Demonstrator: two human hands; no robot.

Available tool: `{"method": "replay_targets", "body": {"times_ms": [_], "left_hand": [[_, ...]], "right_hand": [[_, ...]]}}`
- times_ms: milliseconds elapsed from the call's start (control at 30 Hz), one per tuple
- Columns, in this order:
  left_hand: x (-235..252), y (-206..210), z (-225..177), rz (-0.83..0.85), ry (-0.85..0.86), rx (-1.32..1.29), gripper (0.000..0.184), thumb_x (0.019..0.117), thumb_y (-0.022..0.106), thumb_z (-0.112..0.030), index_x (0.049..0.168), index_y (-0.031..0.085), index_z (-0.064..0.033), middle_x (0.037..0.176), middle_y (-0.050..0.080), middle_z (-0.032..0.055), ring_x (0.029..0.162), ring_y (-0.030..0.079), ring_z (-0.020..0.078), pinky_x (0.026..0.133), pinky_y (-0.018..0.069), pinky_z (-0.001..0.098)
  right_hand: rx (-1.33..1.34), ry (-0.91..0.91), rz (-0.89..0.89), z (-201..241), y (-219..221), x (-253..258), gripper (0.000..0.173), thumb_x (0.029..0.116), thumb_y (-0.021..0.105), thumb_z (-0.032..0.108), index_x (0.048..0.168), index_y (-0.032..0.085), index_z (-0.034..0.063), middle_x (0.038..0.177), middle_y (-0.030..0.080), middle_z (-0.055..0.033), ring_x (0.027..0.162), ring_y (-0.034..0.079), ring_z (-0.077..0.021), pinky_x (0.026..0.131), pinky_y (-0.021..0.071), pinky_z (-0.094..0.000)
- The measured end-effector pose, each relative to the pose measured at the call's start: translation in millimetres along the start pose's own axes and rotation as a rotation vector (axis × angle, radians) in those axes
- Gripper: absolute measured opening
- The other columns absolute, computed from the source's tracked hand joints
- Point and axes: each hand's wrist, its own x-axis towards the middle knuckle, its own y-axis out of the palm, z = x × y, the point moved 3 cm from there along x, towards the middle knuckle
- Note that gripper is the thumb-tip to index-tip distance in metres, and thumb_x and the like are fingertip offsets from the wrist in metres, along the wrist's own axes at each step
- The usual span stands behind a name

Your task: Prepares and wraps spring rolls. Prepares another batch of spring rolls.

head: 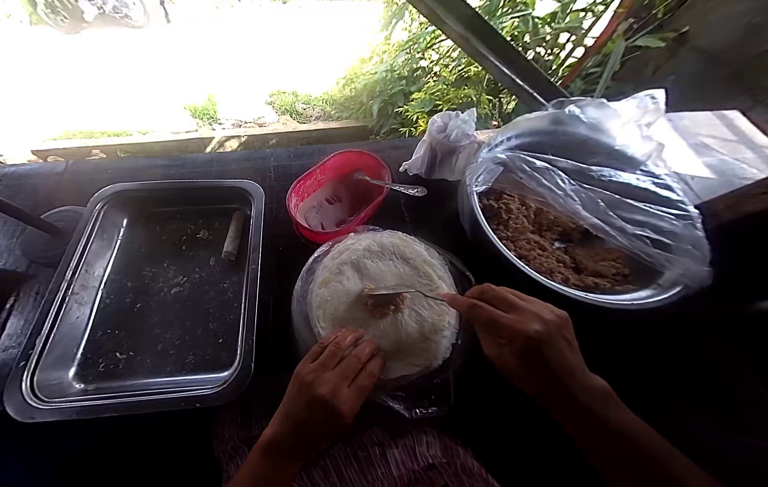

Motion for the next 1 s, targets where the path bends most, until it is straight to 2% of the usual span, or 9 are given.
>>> {"method": "replay_targets", "body": {"times_ms": [100, 267, 567, 633, 700, 767, 833, 900, 1000], "left_hand": [[1, 0, 0, -0.008, -0.007, -0.003, 0.023, 0.1022, 0.052, -0.006, 0.104, 0.074, -0.0102, 0.107, 0.077, 0.0063, 0.111, 0.07, 0.0245, 0.104, 0.0501, 0.0359], [3, 0, 0, -0.007, -0.004, 0.006, 0.022, 0.1021, 0.052, -0.007, 0.104, 0.074, -0.0106, 0.105, 0.077, 0.0057, 0.11, 0.07, 0.0239, 0.103, 0.0507, 0.0349], [4, -1, 3, -0.013, -0.011, -0.022, 0.021, 0.1019, 0.053, -0.007, 0.105, 0.074, -0.0095, 0.107, 0.077, 0.0074, 0.11, 0.07, 0.0225, 0.104, 0.0501, 0.0326], [3, -1, 3, -0.007, -0.009, -0.025, 0.021, 0.1016, 0.053, -0.007, 0.105, 0.074, -0.0093, 0.107, 0.077, 0.0076, 0.11, 0.07, 0.0229, 0.104, 0.05, 0.0326], [3, -1, 4, -0.001, -0.01, -0.022, 0.02, 0.1024, 0.053, -0.008, 0.106, 0.073, -0.0102, 0.108, 0.076, 0.0071, 0.111, 0.069, 0.0225, 0.104, 0.0495, 0.0321], [3, 0, 4, 0.0, -0.009, -0.017, 0.019, 0.1029, 0.054, -0.01, 0.107, 0.073, -0.0104, 0.107, 0.076, 0.0067, 0.112, 0.069, 0.0222, 0.105, 0.0487, 0.0318], [3, 0, 4, 0.0, -0.011, -0.01, 0.02, 0.1027, 0.053, -0.01, 0.106, 0.073, -0.0106, 0.107, 0.076, 0.0064, 0.111, 0.069, 0.0221, 0.105, 0.0485, 0.0315], [3, 0, 4, 0.004, -0.016, -0.01, 0.02, 0.1026, 0.054, -0.01, 0.106, 0.073, -0.0107, 0.107, 0.076, 0.0062, 0.111, 0.069, 0.0218, 0.104, 0.0485, 0.0313], [4, 1, 4, 0.005, -0.019, -0.004, 0.02, 0.1024, 0.054, -0.01, 0.104, 0.074, -0.0109, 0.107, 0.076, 0.006, 0.11, 0.069, 0.0215, 0.103, 0.0488, 0.0313]], "right_hand": [[0.02, 0.045, -0.028, 5, -12, -6, 0.03, 0.0965, 0.051, 0.004, 0.103, 0.08, 0.0077, 0.084, 0.073, -0.0107, 0.069, 0.068, -0.0235, 0.055, 0.0507, -0.0326], [-0.033, 0.023, -0.006, 16, -9, -23, 0.033, 0.0913, 0.05, 0.0, 0.102, 0.081, 0.0089, 0.082, 0.072, -0.0098, 0.066, 0.066, -0.0245, 0.053, 0.0491, -0.0331], [0.004, -0.042, 0.067, -1, -26, -38, 0.035, 0.0946, 0.048, 0.003, 0.102, 0.081, 0.0123, 0.084, 0.072, -0.0078, 0.067, 0.064, -0.0222, 0.055, 0.0478, -0.0328], [0.13, 0.048, 0.097, -12, -25, -39, 0.03, 0.0984, 0.049, 0.01, 0.099, 0.079, 0.0111, 0.084, 0.073, -0.0066, 0.07, 0.068, -0.0174, 0.057, 0.0519, -0.0293], [0.36, 0.233, 0.184, -25, -17, -40, 0.025, 0.0998, 0.053, 0.016, 0.1, 0.077, 0.0085, 0.085, 0.071, -0.002, 0.07, 0.064, -0.0044, 0.062, 0.0514, -0.0181], [0.658, 0.455, 0.275, -33, -11, -38, 0.019, 0.0974, 0.056, 0.01, 0.102, 0.073, 0.0036, 0.078, 0.065, 0.0044, 0.06, 0.052, 0.0075, 0.055, 0.043, -0.0078], [0.803, 0.563, 0.292, -34, -10, -34, 0.016, 0.0963, 0.057, 0.006, 0.102, 0.071, 0.0031, 0.074, 0.062, 0.0082, 0.054, 0.048, 0.0099, 0.049, 0.0388, -0.0064], [0.628, 0.43, 0.214, -32, -13, -32, 0.019, 0.0966, 0.058, 0.011, 0.102, 0.075, 0.0049, 0.081, 0.067, 0.0047, 0.063, 0.054, 0.0082, 0.058, 0.0445, -0.0068], [0.253, 0.185, 0.089, -12, -20, -25, 0.026, 0.0991, 0.054, 0.017, 0.103, 0.08, 0.0119, 0.086, 0.071, -0.0048, 0.075, 0.067, -0.0119, 0.064, 0.0535, -0.0252]]}}
